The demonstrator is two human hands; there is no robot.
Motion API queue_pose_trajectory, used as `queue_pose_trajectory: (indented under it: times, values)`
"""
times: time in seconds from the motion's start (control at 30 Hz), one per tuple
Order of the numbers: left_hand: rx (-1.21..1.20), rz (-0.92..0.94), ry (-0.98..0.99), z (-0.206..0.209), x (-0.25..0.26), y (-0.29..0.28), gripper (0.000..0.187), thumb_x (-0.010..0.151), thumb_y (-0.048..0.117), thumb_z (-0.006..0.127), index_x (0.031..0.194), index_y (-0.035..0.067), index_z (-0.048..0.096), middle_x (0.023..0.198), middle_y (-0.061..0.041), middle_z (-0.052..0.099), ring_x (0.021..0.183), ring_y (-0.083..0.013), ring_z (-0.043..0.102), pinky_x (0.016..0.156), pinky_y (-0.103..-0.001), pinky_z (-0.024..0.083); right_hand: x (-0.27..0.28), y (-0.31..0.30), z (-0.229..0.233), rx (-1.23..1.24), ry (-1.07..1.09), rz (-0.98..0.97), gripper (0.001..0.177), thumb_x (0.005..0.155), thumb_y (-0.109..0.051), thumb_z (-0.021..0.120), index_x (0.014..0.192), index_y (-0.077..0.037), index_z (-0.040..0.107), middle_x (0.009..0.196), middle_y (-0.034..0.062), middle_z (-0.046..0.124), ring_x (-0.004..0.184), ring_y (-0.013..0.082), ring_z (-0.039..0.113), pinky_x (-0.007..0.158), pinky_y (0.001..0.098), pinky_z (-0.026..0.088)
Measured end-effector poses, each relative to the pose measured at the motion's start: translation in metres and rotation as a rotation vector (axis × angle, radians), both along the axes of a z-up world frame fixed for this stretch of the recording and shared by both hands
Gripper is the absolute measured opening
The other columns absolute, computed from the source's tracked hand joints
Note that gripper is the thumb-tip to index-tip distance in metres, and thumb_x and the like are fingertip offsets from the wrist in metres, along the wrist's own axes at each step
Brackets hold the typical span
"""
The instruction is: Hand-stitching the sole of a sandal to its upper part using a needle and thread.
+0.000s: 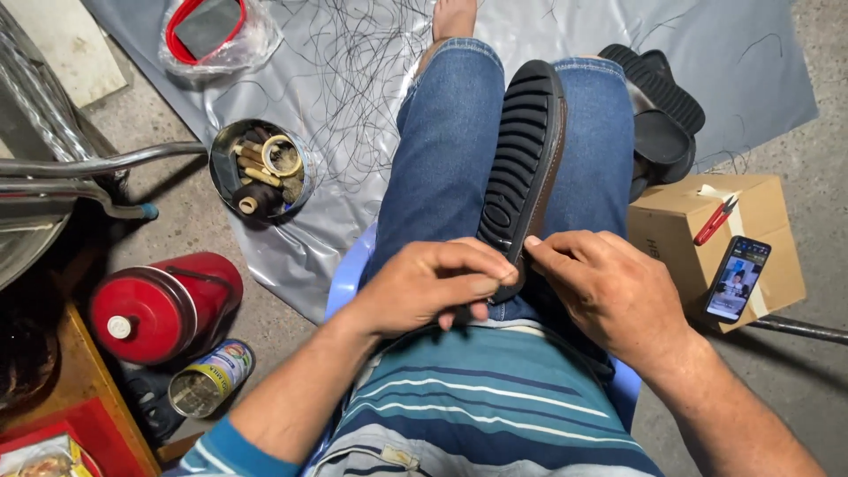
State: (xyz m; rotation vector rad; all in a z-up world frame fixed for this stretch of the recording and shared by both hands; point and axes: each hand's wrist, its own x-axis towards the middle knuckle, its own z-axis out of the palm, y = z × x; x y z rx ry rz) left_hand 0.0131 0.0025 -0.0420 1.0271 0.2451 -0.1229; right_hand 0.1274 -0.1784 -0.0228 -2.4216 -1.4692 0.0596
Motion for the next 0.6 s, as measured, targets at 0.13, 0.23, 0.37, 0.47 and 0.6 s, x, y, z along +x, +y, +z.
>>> queue_pose_trajectory:
  times: [0.13,0.23,0.37,0.47,0.6]
  values:
    - [1.148,0.037,0.014,-0.026,0.013,-0.003,0.017,0.085,0.026,0.058,0.102,0.028,0.061,0.081,0.005,0.058,0.073,-0.0167,0.064,0.057,-0.031,0.053,0.000,-0.006,-0.005,-0.030,0.068,-0.003,0.011,0.086,-0.017,0.057,0.093,-0.021,0.065,0.088,-0.0019,0.061,0.077,0.0195,0.060,0.067,0.0310,0.050]
    - [1.135,-0.223,0.027,-0.009,0.023,-0.007,0.040,0.082,0.016,0.055,0.120,0.021,0.043,0.081,-0.005,0.062,0.069,-0.0304,0.066,0.054,-0.043,0.053,0.002,-0.011,-0.017,-0.056,0.069,-0.008,0.014,0.085,-0.022,0.057,0.096,-0.027,0.063,0.089,-0.0076,0.057,0.078,0.0147,0.059,0.065,0.0264,0.048]
    - [1.246,-0.404,-0.056,0.026,0.032,-0.007,0.056,0.077,0.007,0.049,0.129,0.023,0.036,0.081,-0.010,0.053,0.063,-0.0410,0.061,0.054,-0.053,0.050,0.004,-0.016,-0.018,-0.088,0.022,-0.009,0.014,0.085,-0.024,0.057,0.097,-0.028,0.061,0.091,-0.0093,0.055,0.079,0.0133,0.058,0.066,0.0247,0.047]
    - [1.307,-0.514,-0.020,0.028,0.036,-0.003,0.056,0.077,0.003,0.044,0.129,0.025,0.048,0.077,-0.011,0.049,0.059,-0.0437,0.060,0.053,-0.054,0.051,0.017,-0.021,-0.001,-0.196,0.149,0.013,0.032,0.076,-0.024,0.062,0.107,-0.028,0.060,0.092,-0.0030,0.055,0.079,0.0199,0.060,0.064,0.0329,0.051]
    - [1.296,-0.470,0.009,0.014,0.034,-0.005,0.045,0.083,0.024,0.048,0.127,0.034,0.048,0.090,-0.004,0.047,0.067,-0.0327,0.058,0.049,-0.050,0.047,0.040,-0.042,0.027,-0.731,0.226,-0.117,0.060,0.078,-0.034,0.052,0.131,-0.055,0.035,0.088,-0.0082,0.048,0.071,0.0159,0.056,0.048,0.0378,0.050]
